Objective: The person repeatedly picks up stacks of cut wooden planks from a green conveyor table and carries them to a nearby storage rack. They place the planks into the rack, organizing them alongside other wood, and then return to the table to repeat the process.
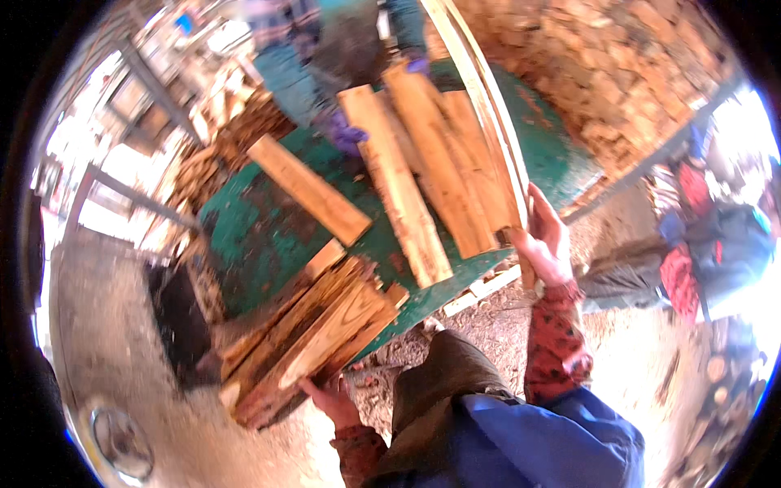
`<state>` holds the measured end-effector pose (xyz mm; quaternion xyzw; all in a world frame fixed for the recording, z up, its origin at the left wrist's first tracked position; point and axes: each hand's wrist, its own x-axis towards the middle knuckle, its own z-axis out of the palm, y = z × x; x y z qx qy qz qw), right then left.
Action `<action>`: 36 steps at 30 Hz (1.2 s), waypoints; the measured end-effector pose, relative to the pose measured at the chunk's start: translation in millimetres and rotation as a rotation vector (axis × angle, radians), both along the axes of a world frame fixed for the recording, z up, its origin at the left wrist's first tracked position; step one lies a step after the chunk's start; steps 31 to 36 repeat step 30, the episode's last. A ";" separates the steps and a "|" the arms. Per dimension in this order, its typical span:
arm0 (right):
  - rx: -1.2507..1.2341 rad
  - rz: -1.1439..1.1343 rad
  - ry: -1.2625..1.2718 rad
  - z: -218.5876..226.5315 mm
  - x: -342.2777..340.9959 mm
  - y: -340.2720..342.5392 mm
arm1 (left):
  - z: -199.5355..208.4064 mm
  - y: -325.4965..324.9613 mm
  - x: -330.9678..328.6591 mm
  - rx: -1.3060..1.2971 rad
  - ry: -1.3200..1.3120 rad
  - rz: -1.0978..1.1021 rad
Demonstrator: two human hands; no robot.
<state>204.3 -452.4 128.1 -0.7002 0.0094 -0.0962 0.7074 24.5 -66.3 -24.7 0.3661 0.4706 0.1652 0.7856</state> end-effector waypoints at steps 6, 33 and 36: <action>-0.709 0.310 -0.099 29.3 -11.9 75.1 | -20.8 10.0 -8.1 -0.048 -0.034 0.139; -0.777 1.033 -0.562 -63.2 33.5 273.6 | -25.0 4.6 3.2 0.025 0.005 0.081; -0.777 1.033 -0.562 -63.2 33.5 273.6 | -25.0 4.6 3.2 0.025 0.005 0.081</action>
